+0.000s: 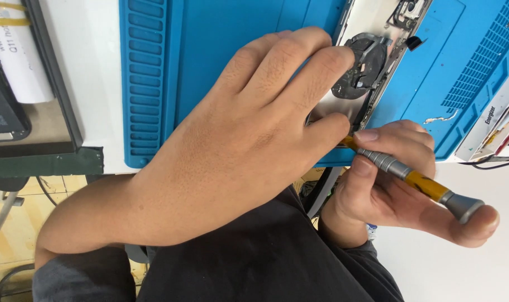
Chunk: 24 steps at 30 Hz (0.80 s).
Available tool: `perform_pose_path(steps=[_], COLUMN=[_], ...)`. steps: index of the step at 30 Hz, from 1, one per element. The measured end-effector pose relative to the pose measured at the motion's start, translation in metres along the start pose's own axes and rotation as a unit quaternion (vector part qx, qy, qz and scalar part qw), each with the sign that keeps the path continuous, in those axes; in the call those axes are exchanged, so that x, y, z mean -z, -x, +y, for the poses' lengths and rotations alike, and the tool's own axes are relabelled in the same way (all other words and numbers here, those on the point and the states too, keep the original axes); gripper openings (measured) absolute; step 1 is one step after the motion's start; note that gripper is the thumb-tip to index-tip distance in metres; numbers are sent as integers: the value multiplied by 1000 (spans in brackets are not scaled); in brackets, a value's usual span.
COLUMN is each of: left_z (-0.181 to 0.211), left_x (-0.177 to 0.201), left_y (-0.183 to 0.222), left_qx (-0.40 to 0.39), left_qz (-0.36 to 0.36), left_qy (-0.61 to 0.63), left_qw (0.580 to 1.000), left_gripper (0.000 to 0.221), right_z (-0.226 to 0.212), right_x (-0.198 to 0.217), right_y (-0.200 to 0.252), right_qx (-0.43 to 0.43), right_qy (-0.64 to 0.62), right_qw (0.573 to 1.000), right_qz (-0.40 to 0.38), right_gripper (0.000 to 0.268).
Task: Repairing a mobile phone by unscrewing components from the internal frame using a precision screwdriver.
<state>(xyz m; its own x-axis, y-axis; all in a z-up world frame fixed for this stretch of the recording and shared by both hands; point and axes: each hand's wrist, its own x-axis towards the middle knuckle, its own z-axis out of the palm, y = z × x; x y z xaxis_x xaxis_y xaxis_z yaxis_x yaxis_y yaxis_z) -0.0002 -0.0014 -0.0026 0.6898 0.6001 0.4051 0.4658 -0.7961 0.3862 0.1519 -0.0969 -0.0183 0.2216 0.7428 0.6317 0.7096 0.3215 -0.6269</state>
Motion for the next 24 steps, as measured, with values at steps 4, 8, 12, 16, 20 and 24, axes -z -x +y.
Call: perform_pose_path(steps=[4,8,12,16,20,24], left_z=[0,0,1,1,1,1], left_x=[1,1,1,2,1,1], left_y=[-1,-1,-2,-2,-2,-2], left_qx=[-2,-5,-4,-5,-5,-3], left_qz=[-1,-5,-7,-19,-16,-18], left_qy=[-3,-6,11,8,7,7], left_qw=[1000,1000,1000,1000,1000,1000], left_gripper=[15,11,16,13,12,10], right_z=[7,14,12,8,11,8], right_x=[6,5,4,9,10,8], right_y=[2,-8,-8,4,6,1], right_qx=[-11,73,71,14,12,18], right_qy=[-16,-65,-38,-6,-42,-20], right_qw=[1000,995,997,1000,999,1000], right_qz=[0,-25,-17,5,-2,-14], right_gripper=[70,67,63,67,69,71])
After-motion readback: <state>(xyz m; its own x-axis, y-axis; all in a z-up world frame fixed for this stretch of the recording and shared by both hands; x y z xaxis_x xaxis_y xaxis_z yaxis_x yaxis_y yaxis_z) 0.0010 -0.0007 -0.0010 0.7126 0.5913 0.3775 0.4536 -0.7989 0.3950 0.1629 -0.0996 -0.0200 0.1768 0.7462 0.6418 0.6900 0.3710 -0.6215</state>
